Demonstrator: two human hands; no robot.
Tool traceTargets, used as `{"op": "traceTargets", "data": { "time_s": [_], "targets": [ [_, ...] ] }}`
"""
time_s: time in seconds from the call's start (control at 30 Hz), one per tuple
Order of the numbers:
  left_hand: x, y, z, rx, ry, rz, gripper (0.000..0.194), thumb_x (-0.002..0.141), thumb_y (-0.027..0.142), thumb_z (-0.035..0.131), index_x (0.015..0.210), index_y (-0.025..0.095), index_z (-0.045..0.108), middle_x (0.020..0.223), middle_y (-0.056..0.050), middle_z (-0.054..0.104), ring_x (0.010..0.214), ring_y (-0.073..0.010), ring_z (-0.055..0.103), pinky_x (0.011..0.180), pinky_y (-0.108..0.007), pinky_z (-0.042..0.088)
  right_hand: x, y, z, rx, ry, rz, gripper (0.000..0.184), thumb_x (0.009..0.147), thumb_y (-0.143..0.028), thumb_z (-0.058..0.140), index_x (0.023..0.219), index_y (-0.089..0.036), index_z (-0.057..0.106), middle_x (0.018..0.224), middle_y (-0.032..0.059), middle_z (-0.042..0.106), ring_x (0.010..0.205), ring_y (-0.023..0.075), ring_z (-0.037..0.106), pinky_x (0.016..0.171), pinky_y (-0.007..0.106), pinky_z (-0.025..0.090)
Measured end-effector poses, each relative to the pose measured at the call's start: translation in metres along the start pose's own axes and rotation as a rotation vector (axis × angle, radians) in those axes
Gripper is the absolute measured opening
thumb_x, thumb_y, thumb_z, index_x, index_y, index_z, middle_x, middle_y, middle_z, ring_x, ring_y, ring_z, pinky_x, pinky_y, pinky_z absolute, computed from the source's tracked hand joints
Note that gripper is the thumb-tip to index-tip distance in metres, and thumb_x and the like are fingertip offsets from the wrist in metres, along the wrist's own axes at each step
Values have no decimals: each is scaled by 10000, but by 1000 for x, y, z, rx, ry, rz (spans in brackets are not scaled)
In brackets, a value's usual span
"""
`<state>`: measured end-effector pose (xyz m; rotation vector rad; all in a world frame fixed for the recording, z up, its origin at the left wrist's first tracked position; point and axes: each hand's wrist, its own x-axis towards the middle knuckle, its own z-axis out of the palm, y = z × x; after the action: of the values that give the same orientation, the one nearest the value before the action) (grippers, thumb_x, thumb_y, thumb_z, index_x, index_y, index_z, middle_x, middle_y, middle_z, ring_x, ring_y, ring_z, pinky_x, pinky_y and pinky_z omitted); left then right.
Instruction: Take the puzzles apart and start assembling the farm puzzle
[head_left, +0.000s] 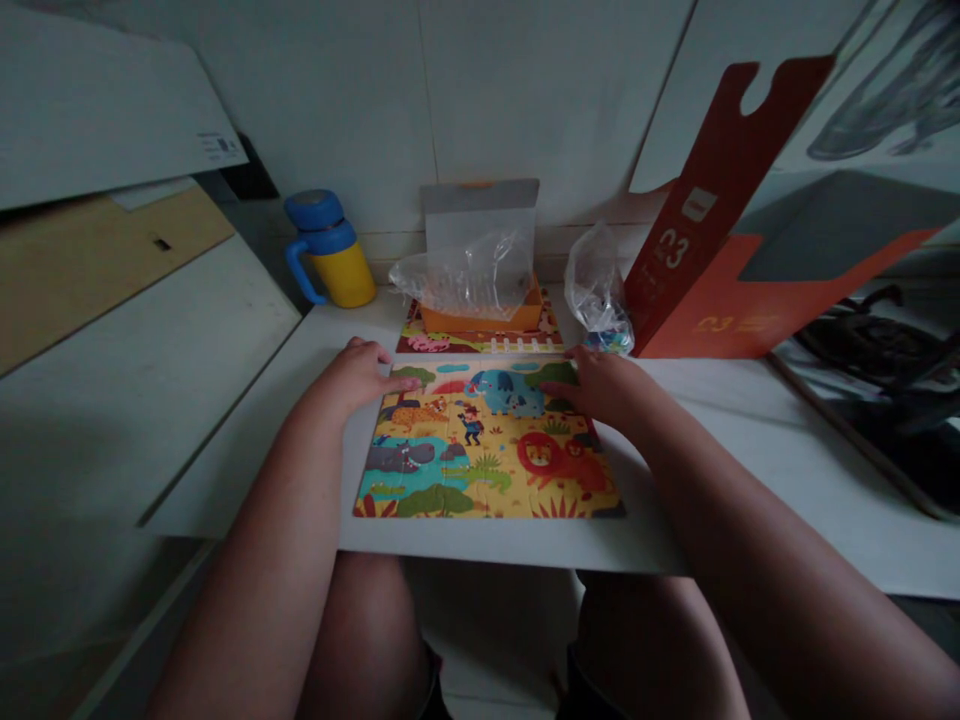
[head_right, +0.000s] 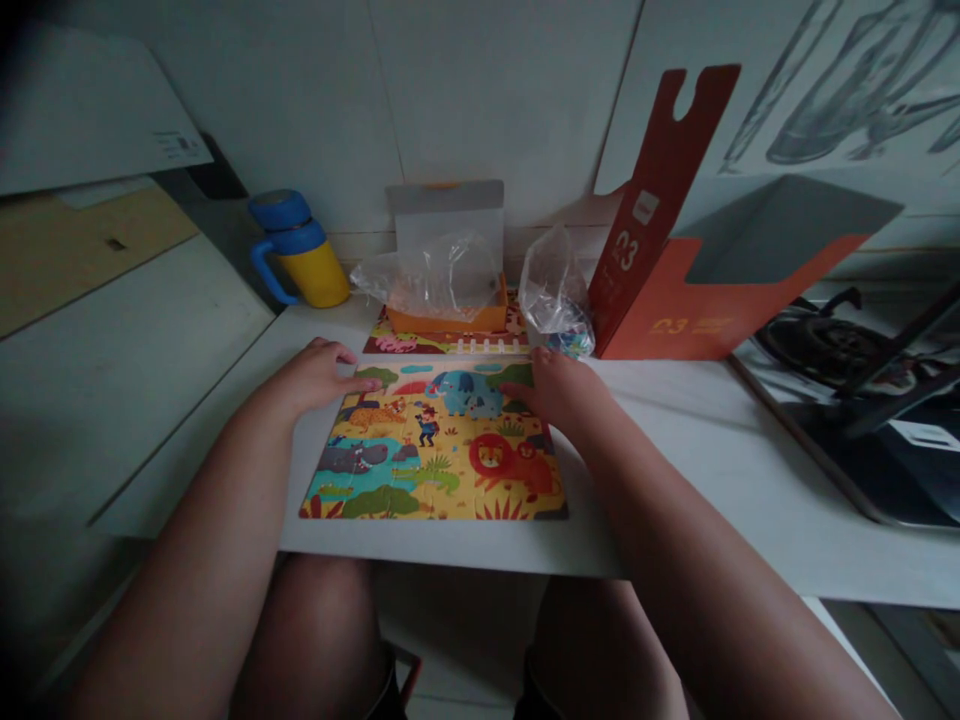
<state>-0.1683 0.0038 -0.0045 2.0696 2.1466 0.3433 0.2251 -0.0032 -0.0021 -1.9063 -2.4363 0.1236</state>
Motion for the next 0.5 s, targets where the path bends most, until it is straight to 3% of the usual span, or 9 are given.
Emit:
{"op": "traceTargets", "data": {
  "time_s": [0.23, 0.4, 0.5],
  "targets": [
    [2, -1, 5, -76, -21, -3, 649, 573, 685, 890, 979, 204, 733, 1163, -124, 628, 1066, -308, 644, 919, -358, 528, 2, 2, 3, 48, 13, 69, 808, 902, -772, 619, 1364, -112, 561, 1059, 217, 768, 959, 361, 746, 775, 391, 523],
    [0, 7, 2, -181, -64, -85, 725, 513, 661, 923, 998, 205, 636, 1025, -88, 695, 928, -280, 664, 747, -342, 496, 6, 4, 9, 74, 25, 90, 795, 890, -764, 641, 1356, -125, 557, 1123, 227, 757, 995, 364, 739, 790, 395, 523],
    [-1, 7, 4, -303, -52, -67, 774, 486, 605, 955, 1038, 212, 580, 956, -50, 717, 844, -246, 668, 682, -315, 475, 7, 5, 10, 96, 20, 93, 810, 876, -772, 654, 1356, -128, 553, 1131, 224, 755, 1002, 356, 737, 800, 393, 524]
  ]
}}
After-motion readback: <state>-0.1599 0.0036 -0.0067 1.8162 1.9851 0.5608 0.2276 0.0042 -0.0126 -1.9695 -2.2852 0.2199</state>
